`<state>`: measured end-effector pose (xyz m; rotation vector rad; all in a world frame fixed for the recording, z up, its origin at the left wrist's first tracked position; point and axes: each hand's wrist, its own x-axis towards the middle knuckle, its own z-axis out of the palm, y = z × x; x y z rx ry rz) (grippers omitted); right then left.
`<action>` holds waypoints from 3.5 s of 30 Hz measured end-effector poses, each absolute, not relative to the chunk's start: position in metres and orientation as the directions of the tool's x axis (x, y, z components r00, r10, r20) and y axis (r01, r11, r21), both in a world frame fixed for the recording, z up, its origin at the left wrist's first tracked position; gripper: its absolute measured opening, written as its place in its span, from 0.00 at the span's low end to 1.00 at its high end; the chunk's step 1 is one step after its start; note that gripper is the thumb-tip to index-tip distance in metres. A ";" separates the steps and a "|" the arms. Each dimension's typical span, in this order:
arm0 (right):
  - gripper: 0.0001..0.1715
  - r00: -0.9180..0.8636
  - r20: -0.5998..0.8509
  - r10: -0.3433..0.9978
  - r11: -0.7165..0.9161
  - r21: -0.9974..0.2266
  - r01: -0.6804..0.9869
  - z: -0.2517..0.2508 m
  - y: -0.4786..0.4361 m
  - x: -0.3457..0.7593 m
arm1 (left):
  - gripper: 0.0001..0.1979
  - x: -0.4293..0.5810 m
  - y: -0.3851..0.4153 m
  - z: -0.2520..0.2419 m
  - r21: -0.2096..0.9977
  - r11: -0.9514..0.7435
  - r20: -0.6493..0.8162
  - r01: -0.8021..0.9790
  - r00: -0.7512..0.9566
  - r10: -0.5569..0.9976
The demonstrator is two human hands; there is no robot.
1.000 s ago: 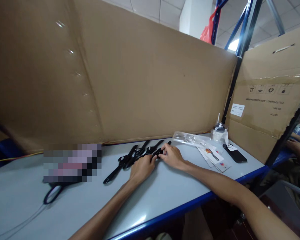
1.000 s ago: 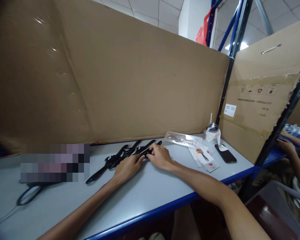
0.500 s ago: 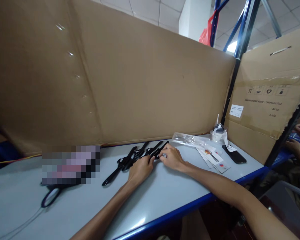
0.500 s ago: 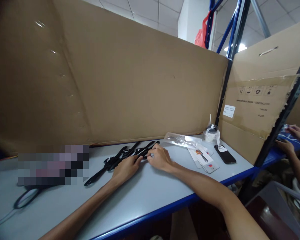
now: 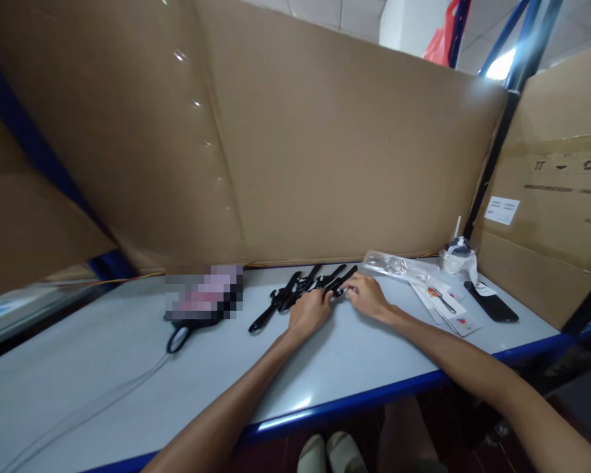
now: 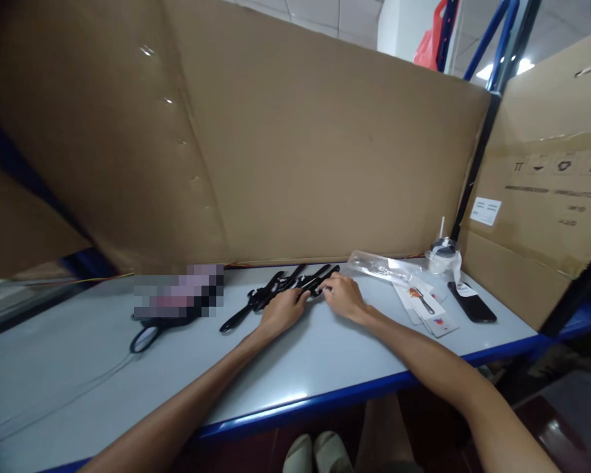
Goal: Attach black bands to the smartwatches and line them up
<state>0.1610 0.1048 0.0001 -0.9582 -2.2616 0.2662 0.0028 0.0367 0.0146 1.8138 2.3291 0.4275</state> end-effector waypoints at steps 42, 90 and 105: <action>0.20 -0.523 0.508 0.684 0.724 -0.388 0.570 -0.008 0.101 0.161 | 0.24 0.003 0.034 0.015 0.319 0.199 0.069 0.927 -0.232 0.970; 0.12 -0.453 0.377 0.808 0.588 -0.473 0.656 0.007 0.106 0.160 | 0.23 -0.008 0.047 0.002 0.628 0.095 0.255 0.772 -0.319 0.913; 0.22 -0.459 0.175 0.871 0.215 -0.976 0.035 0.010 0.121 0.157 | 0.26 0.005 0.035 0.010 0.768 -0.153 0.218 0.622 -0.029 0.976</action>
